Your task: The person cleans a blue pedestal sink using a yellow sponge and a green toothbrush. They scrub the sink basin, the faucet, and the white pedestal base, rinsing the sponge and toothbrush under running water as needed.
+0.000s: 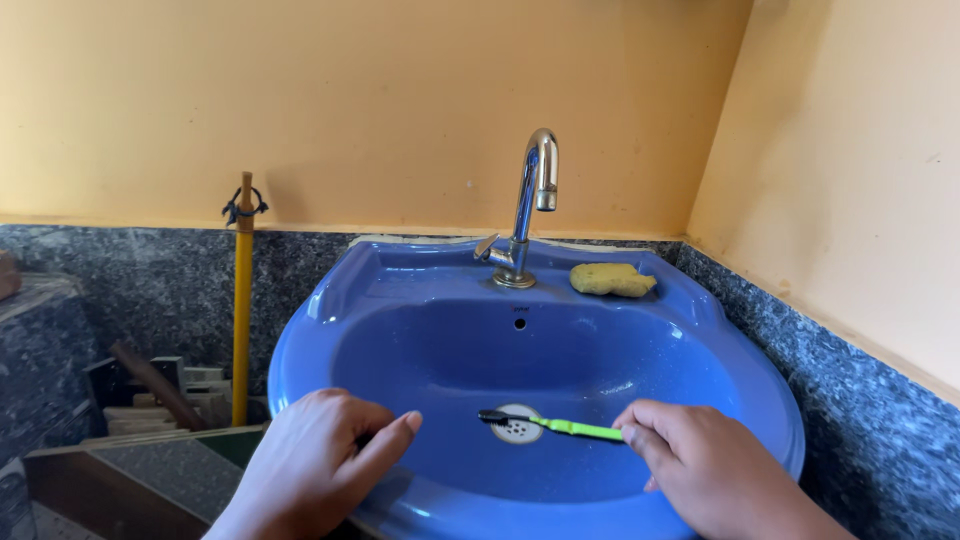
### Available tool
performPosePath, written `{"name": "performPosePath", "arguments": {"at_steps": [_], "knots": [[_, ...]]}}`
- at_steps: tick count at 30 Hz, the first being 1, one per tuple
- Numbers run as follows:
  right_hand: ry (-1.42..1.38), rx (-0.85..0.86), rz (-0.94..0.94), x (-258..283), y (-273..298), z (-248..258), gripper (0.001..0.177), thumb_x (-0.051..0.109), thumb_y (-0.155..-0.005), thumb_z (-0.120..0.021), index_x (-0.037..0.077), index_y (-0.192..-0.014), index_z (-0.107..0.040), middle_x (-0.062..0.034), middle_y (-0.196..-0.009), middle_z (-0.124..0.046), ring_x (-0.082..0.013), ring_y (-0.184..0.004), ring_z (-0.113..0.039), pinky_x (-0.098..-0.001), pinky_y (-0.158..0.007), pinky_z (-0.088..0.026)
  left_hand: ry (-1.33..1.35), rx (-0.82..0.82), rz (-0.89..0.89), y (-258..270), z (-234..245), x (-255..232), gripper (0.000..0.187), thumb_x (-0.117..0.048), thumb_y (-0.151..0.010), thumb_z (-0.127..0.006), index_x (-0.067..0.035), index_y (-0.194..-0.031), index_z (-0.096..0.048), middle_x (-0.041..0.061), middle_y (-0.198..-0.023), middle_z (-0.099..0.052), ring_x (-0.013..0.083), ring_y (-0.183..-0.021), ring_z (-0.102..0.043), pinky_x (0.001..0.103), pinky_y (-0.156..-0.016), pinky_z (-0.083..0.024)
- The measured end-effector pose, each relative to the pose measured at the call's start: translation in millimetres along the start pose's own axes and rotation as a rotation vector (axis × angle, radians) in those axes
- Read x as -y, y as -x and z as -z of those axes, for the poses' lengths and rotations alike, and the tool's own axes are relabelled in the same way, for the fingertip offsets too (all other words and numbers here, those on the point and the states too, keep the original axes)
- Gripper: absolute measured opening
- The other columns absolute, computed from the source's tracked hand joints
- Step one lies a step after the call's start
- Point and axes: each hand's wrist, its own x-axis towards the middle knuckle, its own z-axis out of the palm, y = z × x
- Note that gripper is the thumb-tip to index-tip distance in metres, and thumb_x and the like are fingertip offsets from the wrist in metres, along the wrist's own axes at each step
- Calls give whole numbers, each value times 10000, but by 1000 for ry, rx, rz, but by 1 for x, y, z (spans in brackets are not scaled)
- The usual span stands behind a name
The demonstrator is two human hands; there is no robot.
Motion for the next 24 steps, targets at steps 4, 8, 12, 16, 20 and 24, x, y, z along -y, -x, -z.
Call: {"name": "performPosePath", "arguments": {"at_steps": [4, 8, 12, 16, 20, 24], "knots": [[35, 159, -35, -28, -44, -11, 276, 341, -978, -563, 181, -1136, -724, -35, -837, -786, -151, -769, -767, -340, -731, -611, -1, 61, -163, -16, -37, 48, 550, -468, -960, -635, -63, -592, -686, 110, -524, -597, 255, -571, -698, 422, -689, -517], [27, 171, -30, -50, -127, -41, 268, 338, -968, -561, 194, -1137, -711, -32, -889, -778, -170, -808, -764, -355, -745, -611, 16, -33, -371, -70, -70, 103, 513, -433, -942, -644, -73, -577, -682, 92, -552, -629, 236, -583, -703, 408, -716, -522], [20, 259, -60, -73, -125, -75, 261, 336, -958, -559, 207, -1137, -698, -28, -941, -770, -190, -847, -761, -371, -759, -610, 74, -22, -358, -62, -90, 104, 479, -399, -923, -654, -84, -563, -678, 74, -580, -662, 217, -596, -708, 394, -744, -527], [14, 190, -9, -92, -60, -83, 255, 333, -949, -557, 220, -1138, -686, -25, -993, -763, -209, -885, -758, -387, -773, -610, 124, -29, -322, -15, -71, 85, 447, -364, -904, -663, -95, -548, -674, 56, -607, -695, 198, -608, -713, 380, -771, -532], [87, 92, -163, -26, -30, -22, 274, 310, -922, -554, 222, -1154, -669, -35, -1068, -752, -281, -916, -737, -438, -775, -592, 158, 72, -64, -27, -6, 16, 395, -296, -833, -684, -73, -507, -678, 70, -632, -725, 206, -601, -717, 359, -767, -537], [26, 58, -99, 29, -31, 34, 195, 275, -970, -551, 144, -1064, -660, -73, -1004, -758, -340, -910, -716, -478, -767, -566, 153, 152, 56, -63, 42, -27, 359, -247, -859, -676, -56, -555, -679, 70, -614, -709, 239, -643, -673, 366, -786, -495]]}}
